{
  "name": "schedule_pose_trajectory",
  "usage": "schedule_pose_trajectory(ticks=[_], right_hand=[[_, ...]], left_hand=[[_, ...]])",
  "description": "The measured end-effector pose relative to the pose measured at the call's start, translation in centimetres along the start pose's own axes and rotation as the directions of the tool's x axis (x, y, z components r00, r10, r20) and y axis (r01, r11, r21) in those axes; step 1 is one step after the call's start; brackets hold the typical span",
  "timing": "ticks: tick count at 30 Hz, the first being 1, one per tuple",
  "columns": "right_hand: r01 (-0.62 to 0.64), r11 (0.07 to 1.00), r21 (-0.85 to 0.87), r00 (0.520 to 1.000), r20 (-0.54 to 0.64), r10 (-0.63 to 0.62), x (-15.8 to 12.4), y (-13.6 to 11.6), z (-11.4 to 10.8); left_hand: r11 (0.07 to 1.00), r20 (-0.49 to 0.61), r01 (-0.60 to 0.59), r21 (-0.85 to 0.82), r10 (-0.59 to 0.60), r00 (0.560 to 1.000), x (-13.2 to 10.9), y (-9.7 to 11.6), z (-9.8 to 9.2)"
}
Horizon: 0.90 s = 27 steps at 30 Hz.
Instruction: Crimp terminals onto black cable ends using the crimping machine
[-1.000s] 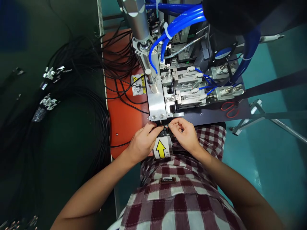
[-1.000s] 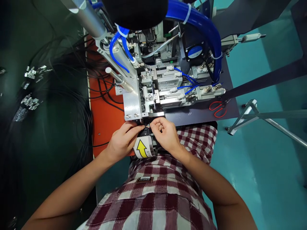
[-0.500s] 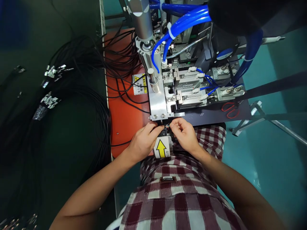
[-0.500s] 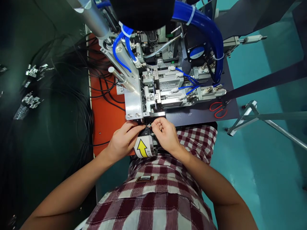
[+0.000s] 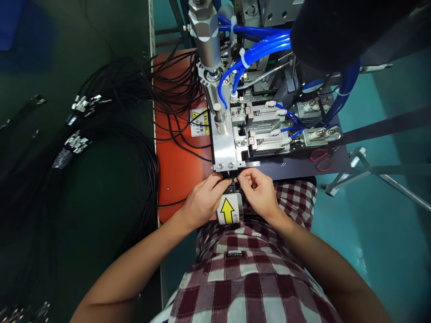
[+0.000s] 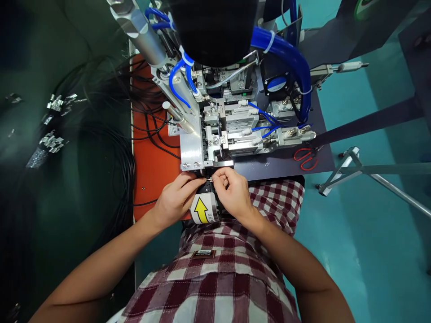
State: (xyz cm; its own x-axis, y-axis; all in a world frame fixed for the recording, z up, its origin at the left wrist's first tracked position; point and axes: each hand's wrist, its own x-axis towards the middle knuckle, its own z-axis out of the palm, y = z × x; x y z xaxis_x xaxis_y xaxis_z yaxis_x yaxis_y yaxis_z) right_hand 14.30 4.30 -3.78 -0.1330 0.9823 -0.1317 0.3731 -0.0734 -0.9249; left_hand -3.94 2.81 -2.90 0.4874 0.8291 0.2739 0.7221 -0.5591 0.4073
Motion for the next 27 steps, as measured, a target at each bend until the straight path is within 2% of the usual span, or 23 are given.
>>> schedule_pose_trajectory(ticks=[3,5,8,10,13,16,21,27], right_hand=[[0.040,0.996,-0.075,0.999,0.001,-0.040,0.0,0.1,0.0],[0.002,0.999,-0.040,1.000,0.003,-0.002,0.1,0.4,0.0],[-0.142,0.982,0.123,0.989,0.053,0.137,0.4,0.8,0.2],[-0.259,0.937,0.235,0.964,0.128,0.235,0.6,0.9,0.2],[-0.358,0.880,0.312,0.929,0.211,0.303,0.9,0.6,0.1],[-0.355,0.872,0.338,0.930,0.220,0.294,1.0,0.4,-0.1],[-0.344,0.867,0.362,0.936,0.212,0.283,1.1,0.6,0.0],[-0.297,0.864,0.407,0.954,0.167,0.250,0.1,1.3,-0.1]], left_hand=[[1.000,0.005,0.004,-0.012,-0.004,1.000,0.0,0.0,0.0],[1.000,0.006,0.005,-0.013,-0.005,1.000,-0.1,0.0,0.0],[1.000,0.007,0.001,-0.013,-0.001,1.000,-0.1,-0.1,0.0],[1.000,0.027,0.002,-0.006,-0.002,1.000,-0.1,-0.1,0.0],[0.999,0.086,0.016,0.038,-0.019,0.996,-0.2,0.1,-0.1],[0.992,0.132,0.009,0.124,-0.025,0.991,-0.2,0.5,-0.5],[0.933,0.144,-0.036,0.357,-0.017,0.989,-0.1,1.7,-1.4],[0.935,0.217,-0.018,0.355,-0.064,0.974,-0.8,2.9,-1.3]])
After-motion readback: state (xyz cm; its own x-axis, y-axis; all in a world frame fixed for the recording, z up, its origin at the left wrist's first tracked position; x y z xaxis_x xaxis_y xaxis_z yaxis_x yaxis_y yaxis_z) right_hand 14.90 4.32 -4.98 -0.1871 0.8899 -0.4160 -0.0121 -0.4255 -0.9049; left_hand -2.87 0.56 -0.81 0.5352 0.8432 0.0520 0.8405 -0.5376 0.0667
